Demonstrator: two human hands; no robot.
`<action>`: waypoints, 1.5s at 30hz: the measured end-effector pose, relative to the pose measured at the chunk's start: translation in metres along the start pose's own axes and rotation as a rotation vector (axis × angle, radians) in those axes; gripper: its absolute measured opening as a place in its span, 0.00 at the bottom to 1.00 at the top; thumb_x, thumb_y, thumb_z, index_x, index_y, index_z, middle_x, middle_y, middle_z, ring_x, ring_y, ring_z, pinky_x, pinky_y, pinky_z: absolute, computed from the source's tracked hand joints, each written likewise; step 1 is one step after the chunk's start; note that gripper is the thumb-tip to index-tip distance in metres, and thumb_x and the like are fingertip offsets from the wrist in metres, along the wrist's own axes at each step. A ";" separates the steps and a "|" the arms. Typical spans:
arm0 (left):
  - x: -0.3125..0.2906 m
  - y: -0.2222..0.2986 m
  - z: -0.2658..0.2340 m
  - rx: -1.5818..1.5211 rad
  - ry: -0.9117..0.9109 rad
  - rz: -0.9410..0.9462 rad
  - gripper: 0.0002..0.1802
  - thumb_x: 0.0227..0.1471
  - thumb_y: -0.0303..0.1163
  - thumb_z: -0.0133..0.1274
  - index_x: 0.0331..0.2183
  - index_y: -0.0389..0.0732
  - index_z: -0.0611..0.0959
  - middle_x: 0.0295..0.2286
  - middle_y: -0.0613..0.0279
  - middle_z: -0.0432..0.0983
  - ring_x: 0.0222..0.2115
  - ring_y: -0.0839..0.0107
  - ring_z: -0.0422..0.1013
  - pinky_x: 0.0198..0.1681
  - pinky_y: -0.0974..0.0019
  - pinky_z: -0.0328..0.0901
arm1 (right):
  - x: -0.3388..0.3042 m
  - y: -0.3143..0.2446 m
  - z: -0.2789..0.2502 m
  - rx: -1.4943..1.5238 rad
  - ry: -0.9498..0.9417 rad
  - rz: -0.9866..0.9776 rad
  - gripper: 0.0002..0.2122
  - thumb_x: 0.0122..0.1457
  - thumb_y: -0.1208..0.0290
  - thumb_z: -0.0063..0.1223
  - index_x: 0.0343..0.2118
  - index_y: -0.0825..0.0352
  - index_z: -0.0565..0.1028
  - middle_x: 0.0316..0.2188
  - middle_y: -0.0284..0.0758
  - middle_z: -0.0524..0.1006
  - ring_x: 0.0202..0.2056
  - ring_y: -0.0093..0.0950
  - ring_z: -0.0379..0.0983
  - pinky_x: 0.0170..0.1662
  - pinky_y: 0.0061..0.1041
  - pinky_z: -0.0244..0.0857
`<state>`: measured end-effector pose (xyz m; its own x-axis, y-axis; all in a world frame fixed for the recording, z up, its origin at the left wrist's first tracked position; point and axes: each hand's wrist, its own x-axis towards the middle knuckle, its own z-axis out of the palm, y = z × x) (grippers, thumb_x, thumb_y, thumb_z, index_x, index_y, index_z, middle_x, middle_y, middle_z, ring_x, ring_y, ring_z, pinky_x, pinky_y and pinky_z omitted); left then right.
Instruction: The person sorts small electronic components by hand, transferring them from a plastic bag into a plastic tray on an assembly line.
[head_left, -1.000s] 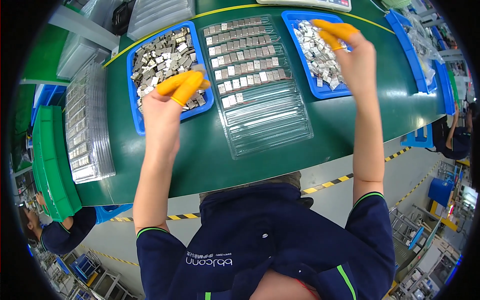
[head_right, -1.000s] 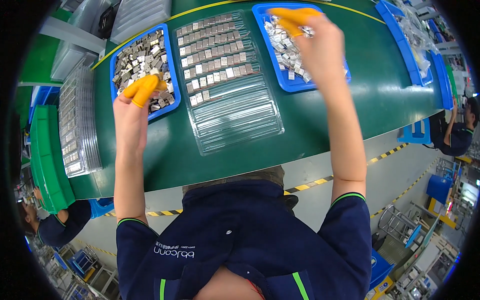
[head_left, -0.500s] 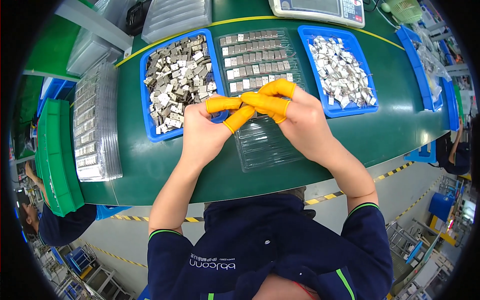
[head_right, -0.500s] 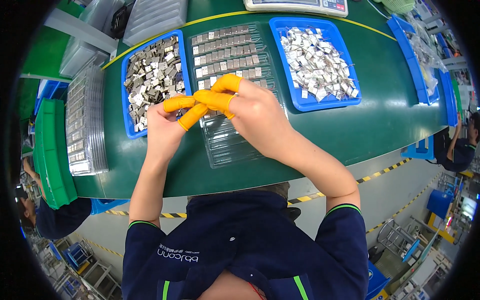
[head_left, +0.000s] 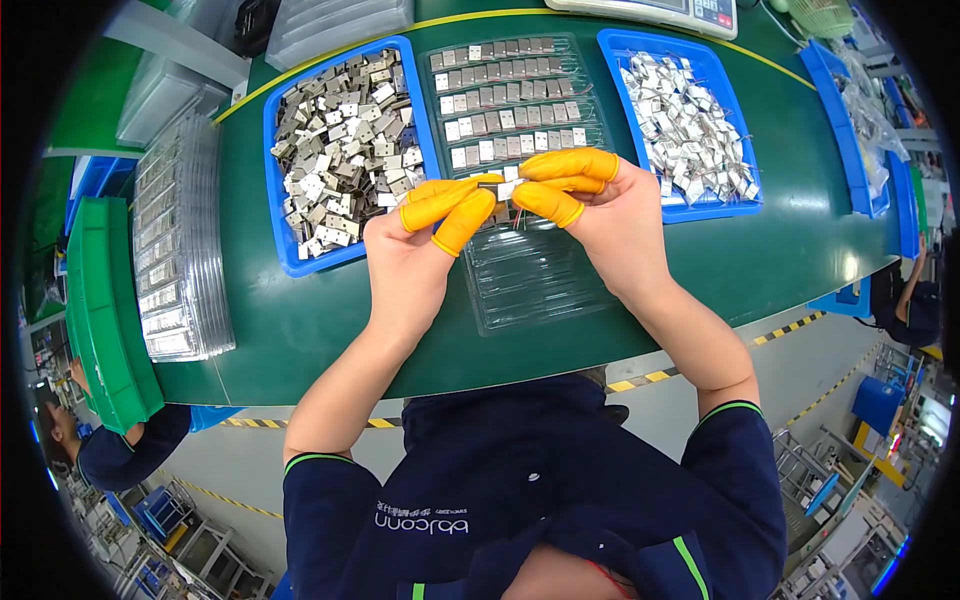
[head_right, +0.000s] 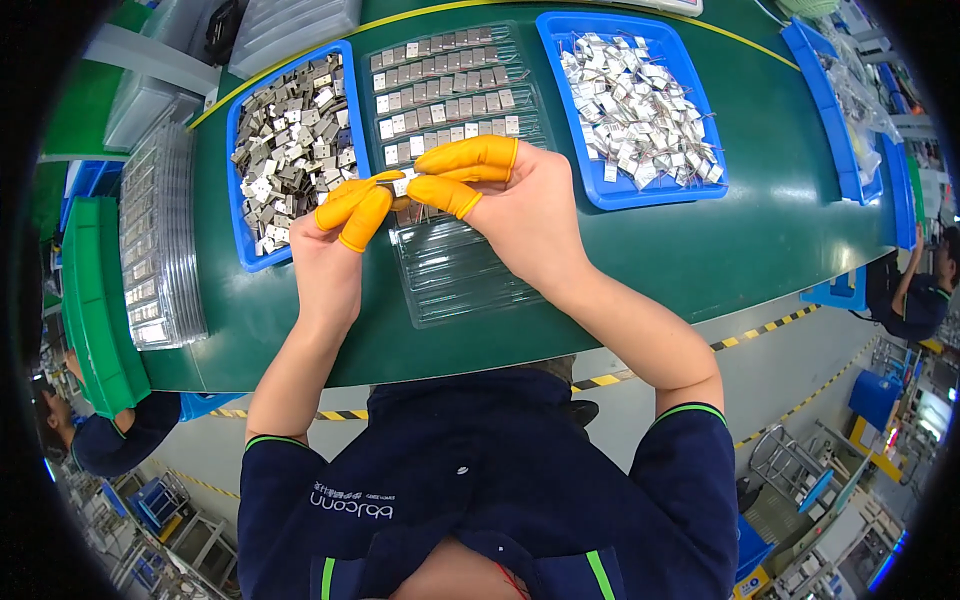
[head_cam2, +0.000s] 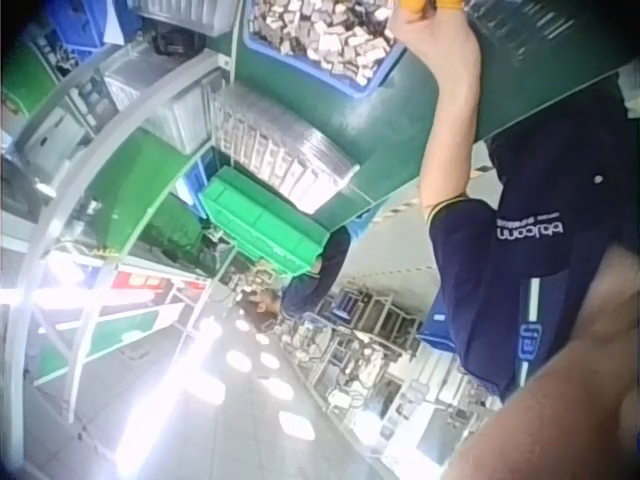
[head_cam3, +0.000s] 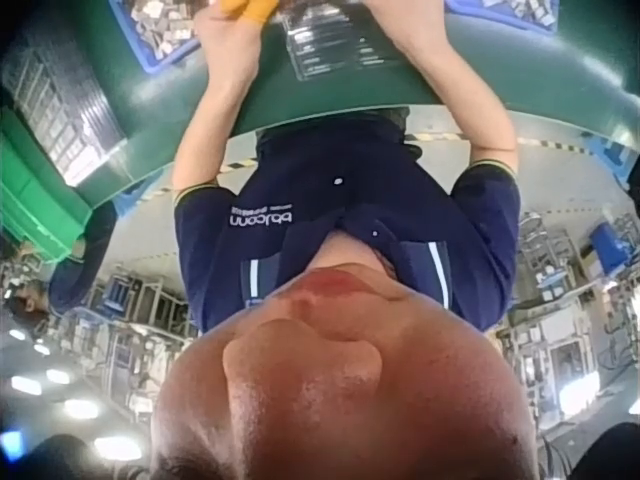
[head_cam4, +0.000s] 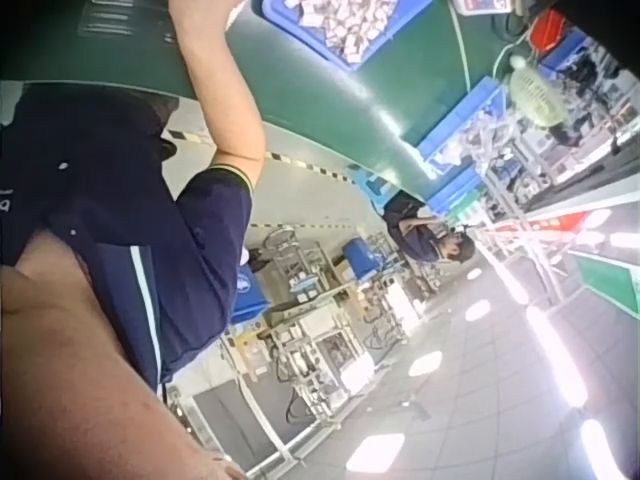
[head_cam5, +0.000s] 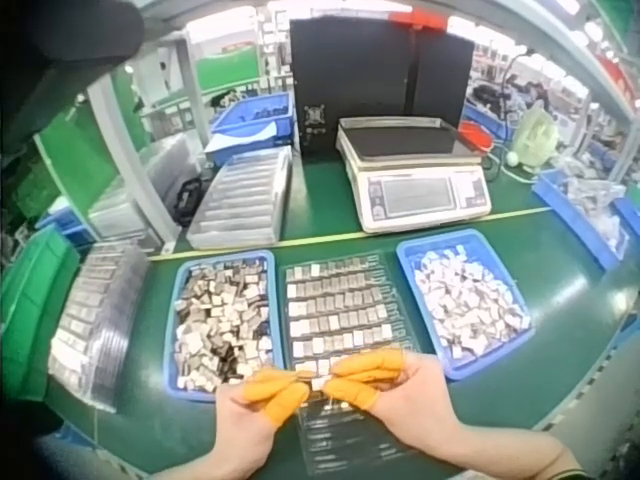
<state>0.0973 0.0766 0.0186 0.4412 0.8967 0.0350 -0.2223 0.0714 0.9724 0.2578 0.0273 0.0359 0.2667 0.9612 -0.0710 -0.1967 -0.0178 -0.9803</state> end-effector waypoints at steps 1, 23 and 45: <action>0.000 -0.001 0.000 0.000 0.000 -0.001 0.09 0.44 0.20 0.53 0.33 0.33 0.80 0.32 0.59 0.74 0.31 0.76 0.68 0.39 0.74 0.62 | -0.001 -0.001 0.001 -0.020 0.003 -0.011 0.10 0.45 0.80 0.57 0.32 0.74 0.74 0.31 0.37 0.76 0.33 0.21 0.73 0.38 0.18 0.67; -0.002 0.001 -0.001 -0.091 0.064 -0.054 0.09 0.42 0.21 0.56 0.31 0.33 0.80 0.30 0.60 0.74 0.31 0.75 0.68 0.38 0.75 0.62 | -0.008 -0.001 0.006 -0.065 0.076 -0.126 0.08 0.44 0.82 0.57 0.30 0.75 0.74 0.28 0.37 0.76 0.30 0.22 0.73 0.37 0.18 0.68; 0.005 0.016 -0.013 -0.318 -0.406 -0.429 0.05 0.40 0.24 0.57 0.24 0.32 0.79 0.25 0.55 0.74 0.27 0.72 0.70 0.32 0.71 0.65 | -0.004 0.006 -0.008 0.011 -0.404 -0.140 0.21 0.29 0.76 0.68 0.33 0.67 0.76 0.32 0.32 0.71 0.38 0.25 0.65 0.44 0.24 0.59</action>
<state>0.0849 0.0883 0.0312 0.8256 0.5295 -0.1947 -0.1727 0.5658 0.8062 0.2632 0.0212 0.0288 -0.0995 0.9847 0.1430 -0.1955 0.1215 -0.9731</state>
